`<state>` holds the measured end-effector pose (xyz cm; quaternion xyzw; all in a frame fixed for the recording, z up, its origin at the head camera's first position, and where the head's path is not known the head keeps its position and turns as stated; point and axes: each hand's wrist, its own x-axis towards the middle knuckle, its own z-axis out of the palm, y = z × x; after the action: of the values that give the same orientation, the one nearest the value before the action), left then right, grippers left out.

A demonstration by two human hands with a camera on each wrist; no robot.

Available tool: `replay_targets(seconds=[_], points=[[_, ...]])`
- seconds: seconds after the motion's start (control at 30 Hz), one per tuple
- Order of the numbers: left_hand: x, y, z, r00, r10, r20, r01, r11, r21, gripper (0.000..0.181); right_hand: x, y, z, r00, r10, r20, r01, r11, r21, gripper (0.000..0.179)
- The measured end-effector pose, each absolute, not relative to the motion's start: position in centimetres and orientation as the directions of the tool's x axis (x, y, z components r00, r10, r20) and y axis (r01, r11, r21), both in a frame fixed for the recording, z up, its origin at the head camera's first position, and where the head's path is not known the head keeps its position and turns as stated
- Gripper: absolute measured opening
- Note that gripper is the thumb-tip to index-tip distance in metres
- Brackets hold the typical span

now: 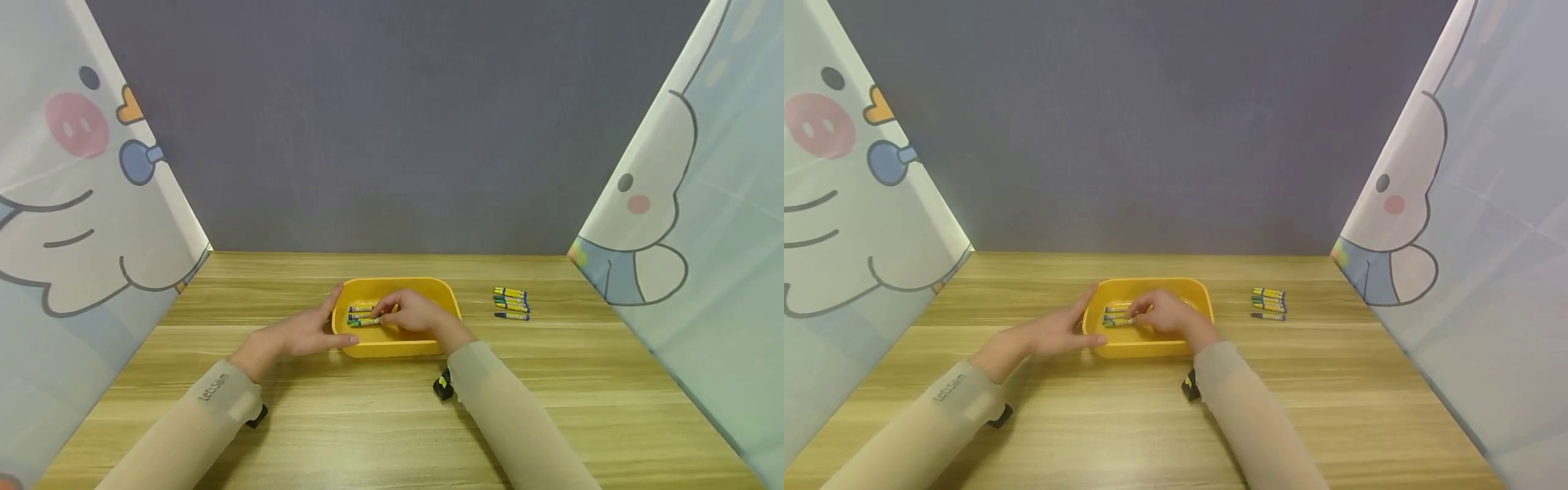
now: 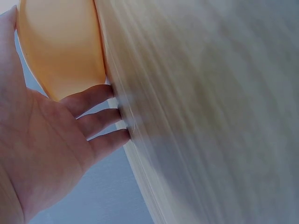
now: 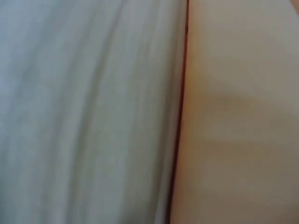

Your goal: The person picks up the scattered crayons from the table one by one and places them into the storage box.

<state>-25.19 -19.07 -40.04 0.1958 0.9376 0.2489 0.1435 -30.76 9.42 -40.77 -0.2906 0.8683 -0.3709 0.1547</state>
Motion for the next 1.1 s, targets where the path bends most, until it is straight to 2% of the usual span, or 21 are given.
replay_targets(seconds=[0.47,0.73,1.1], points=[[-25.06,-19.47,-40.24,-0.878,0.450,-0.161,0.297,0.778,0.553,0.127,-30.27,8.81,-40.72,-0.795,-0.597,-0.108,-0.371,0.619,-0.692,0.017],[-25.20,-19.37,-40.26,-0.881,0.442,-0.170,0.288,0.784,0.550,0.127,-30.24,8.79,-40.73,-0.803,-0.584,-0.117,-0.343,0.615,-0.710,0.016],[-24.98,-19.12,-39.83,-0.880,0.444,-0.172,0.290,0.786,0.547,0.126,-30.35,9.08,-40.73,-0.794,-0.603,-0.079,-0.400,0.615,-0.680,0.017]])
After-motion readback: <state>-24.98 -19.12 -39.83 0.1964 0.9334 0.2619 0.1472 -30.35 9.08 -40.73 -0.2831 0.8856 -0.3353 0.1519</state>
